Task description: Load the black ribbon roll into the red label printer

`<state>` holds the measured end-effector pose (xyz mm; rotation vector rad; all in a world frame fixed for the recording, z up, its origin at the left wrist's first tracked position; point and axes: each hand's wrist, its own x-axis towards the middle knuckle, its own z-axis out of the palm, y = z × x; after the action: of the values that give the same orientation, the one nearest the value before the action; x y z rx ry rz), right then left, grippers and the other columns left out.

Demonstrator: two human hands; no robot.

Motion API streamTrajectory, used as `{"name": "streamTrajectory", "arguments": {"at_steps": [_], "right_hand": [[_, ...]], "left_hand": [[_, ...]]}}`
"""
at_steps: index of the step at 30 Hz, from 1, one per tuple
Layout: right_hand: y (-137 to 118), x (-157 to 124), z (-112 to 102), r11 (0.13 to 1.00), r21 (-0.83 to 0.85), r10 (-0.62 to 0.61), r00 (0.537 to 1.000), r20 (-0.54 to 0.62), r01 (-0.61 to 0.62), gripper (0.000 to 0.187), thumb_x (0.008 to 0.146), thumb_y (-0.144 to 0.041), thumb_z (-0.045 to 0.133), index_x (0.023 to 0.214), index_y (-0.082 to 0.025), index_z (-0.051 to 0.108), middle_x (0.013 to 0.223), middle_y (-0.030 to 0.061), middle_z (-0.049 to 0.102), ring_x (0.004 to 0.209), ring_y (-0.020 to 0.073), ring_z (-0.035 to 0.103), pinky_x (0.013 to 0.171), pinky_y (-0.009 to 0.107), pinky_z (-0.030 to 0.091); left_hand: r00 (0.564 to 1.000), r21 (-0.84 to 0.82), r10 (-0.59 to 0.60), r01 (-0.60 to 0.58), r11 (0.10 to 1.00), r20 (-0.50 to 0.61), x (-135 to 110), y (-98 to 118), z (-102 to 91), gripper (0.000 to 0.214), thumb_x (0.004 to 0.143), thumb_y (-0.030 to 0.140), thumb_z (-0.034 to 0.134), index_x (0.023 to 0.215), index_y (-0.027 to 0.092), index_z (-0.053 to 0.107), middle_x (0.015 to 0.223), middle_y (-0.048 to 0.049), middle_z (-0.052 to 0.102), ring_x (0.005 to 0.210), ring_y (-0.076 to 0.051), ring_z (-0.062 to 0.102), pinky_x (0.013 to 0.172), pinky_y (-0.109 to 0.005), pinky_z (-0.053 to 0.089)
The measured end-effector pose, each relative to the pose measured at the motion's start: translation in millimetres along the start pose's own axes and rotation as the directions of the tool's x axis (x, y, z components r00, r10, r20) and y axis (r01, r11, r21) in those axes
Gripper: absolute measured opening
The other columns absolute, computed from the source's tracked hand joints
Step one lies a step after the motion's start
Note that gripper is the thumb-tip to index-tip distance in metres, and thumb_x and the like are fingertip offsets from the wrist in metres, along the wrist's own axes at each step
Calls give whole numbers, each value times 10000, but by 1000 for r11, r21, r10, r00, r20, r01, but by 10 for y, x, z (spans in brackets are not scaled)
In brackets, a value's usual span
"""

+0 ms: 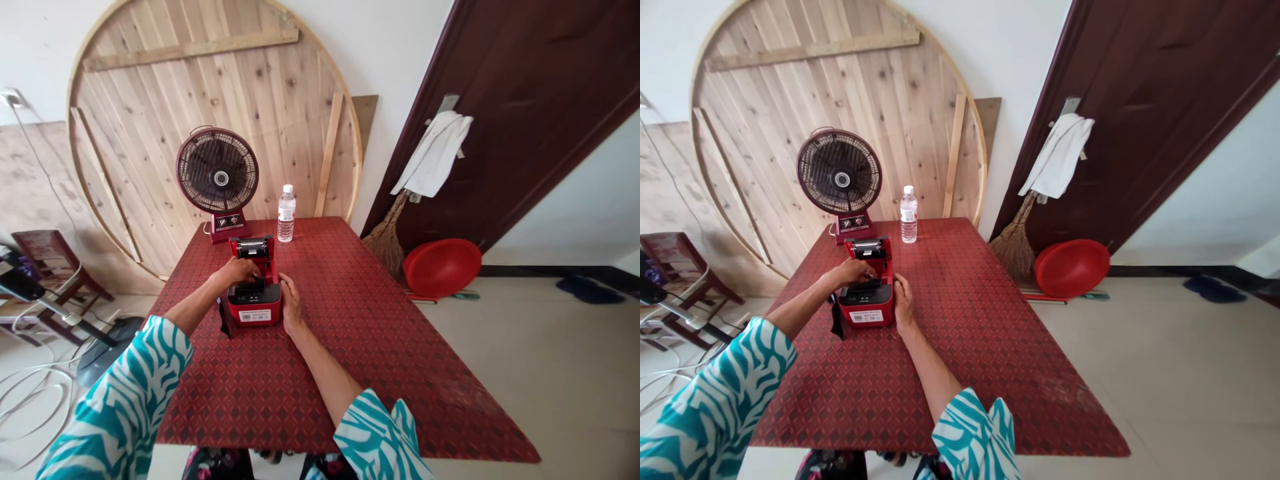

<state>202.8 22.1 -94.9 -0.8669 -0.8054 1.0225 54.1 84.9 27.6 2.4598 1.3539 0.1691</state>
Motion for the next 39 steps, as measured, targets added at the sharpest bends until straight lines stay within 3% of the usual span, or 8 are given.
{"name": "streamTrajectory", "arguments": {"at_steps": [6, 11, 16, 21, 26, 34, 37, 39], "right_hand": [[-479, 550, 198, 997, -56, -52, 999, 8, 52, 473, 774, -560, 542, 1141, -269, 609, 1271, 39, 618, 1169, 215, 564, 1015, 438, 410], [-738, 838, 490, 980, -129, -130, 976, 174, 153, 436, 791, -559, 528, 1104, -273, 631, 1205, 5, 650, 1182, 203, 536, 1045, 441, 379], [-793, 483, 371, 913, -230, -287, 932, 222, 336, 382, 864, -545, 446, 895, -255, 691, 1142, 13, 665, 1209, 210, 517, 1105, 430, 308], [-703, 50, 124, 910, -211, -305, 921, 242, 357, 378, 890, -520, 447, 1075, -258, 648, 998, 30, 715, 1102, 213, 598, 1082, 442, 345], [-591, -90, 62, 901, -206, -328, 910, 253, 381, 387, 896, -494, 457, 1160, -254, 609, 1026, 45, 720, 1136, 224, 596, 1080, 450, 354], [-532, -142, -14, 903, -211, -304, 902, 305, 375, 385, 887, -474, 487, 1194, -272, 601, 1096, 54, 707, 1089, 230, 623, 1047, 447, 388], [-497, -135, 3, 918, -192, -294, 920, 260, 348, 398, 882, -483, 483, 1193, -264, 599, 1111, 55, 697, 1137, 221, 596, 1072, 431, 368], [-437, -104, 24, 937, -179, -276, 949, 154, 302, 428, 881, -509, 459, 1202, -253, 582, 1186, 63, 662, 1199, 213, 553, 1096, 430, 341]], "left_hand": [[984, -317, 38, -92, 944, -173, -523, 83, -72, 300, 855, 395, 506, 967, 230, 730, 948, -31, 748, 870, -204, 674, 792, -276, 484], [930, -216, 167, -245, 945, -327, -901, 207, -5, 327, 893, 405, 465, 934, 218, 730, 967, -65, 732, 926, -217, 635, 917, -356, 438], [872, -23, 267, -303, 953, -411, -1033, 239, 119, 263, 887, 365, 510, 907, 240, 741, 1057, -73, 703, 991, -240, 582, 971, -431, 361], [775, -21, 85, -126, 992, -626, -1084, 109, 170, 315, 887, 228, 424, 1046, 222, 696, 1193, -86, 631, 1066, -243, 526, 944, -420, 377], [848, 16, 52, -52, 999, -528, -1089, -42, 221, 442, 807, 84, 386, 1096, 235, 684, 1167, -67, 665, 1056, -247, 527, 939, -447, 383], [830, 69, 120, -99, 993, -544, -1079, -148, 320, 459, 782, 39, 408, 1070, 249, 696, 1151, -51, 695, 1157, -247, 527, 990, -455, 359], [841, -20, 97, -127, 992, -532, -1089, -163, 318, 417, 791, 81, 421, 1049, 247, 703, 1175, -56, 681, 1154, -250, 544, 991, -448, 377], [827, -206, -21, -116, 972, -563, -1115, -153, 322, 367, 823, 153, 425, 1067, 228, 690, 1133, -71, 688, 1035, -232, 611, 915, -399, 447]]}}
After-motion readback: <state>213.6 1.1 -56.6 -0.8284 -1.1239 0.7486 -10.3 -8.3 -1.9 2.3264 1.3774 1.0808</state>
